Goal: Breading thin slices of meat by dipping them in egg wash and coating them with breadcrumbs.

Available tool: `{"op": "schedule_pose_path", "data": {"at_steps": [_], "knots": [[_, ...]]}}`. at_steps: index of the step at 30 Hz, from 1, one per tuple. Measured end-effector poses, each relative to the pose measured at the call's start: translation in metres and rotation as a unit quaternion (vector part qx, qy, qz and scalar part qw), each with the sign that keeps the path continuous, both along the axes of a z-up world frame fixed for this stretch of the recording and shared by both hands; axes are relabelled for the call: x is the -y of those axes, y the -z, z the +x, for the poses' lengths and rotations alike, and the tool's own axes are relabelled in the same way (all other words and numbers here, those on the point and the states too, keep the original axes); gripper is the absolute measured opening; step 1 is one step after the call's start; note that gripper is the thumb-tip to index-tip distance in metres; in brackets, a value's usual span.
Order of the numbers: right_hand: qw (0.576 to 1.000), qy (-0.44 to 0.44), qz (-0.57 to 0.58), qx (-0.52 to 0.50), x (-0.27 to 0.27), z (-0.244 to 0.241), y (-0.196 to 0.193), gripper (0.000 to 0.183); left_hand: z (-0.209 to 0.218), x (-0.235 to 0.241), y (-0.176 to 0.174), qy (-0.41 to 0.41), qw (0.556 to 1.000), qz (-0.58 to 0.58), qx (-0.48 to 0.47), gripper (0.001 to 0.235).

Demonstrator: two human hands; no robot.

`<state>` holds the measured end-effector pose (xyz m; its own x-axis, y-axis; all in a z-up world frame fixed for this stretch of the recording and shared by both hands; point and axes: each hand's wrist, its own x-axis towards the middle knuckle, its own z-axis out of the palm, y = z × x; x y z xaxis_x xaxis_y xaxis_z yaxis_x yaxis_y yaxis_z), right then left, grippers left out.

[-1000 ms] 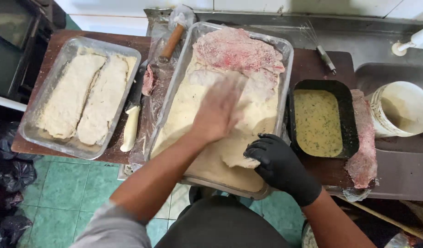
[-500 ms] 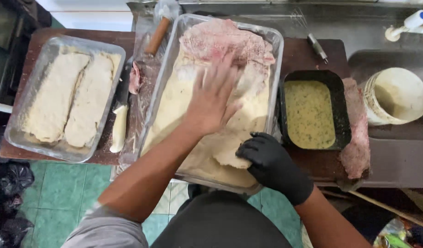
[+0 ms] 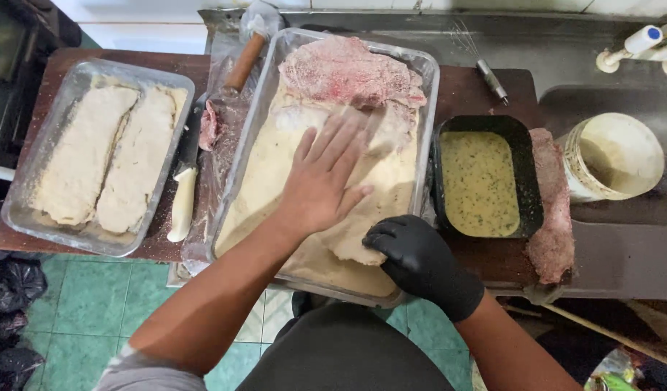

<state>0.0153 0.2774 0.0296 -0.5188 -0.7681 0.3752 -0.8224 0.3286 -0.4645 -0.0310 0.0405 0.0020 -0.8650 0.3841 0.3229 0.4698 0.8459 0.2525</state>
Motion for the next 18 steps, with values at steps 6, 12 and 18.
{"op": "schedule_pose_path", "data": {"at_steps": [6, 12, 18], "knots": [[0.999, 0.002, 0.023, 0.024, -0.001, -0.002, 0.005, 0.034, -0.007, 0.003, -0.001, -0.019, 0.994, -0.054, 0.096, 0.084], [0.999, -0.008, -0.034, 0.027, 0.002, -0.007, -0.002, 0.034, -0.016, 0.010, 0.031, -0.002, 0.999, -0.024, 0.036, 0.085], [1.000, 0.006, 0.004, 0.007, 0.008, -0.018, -0.015, 0.044, -0.001, 0.011, 0.008, -0.049, 0.995, -0.053, 0.064, 0.077]]}}
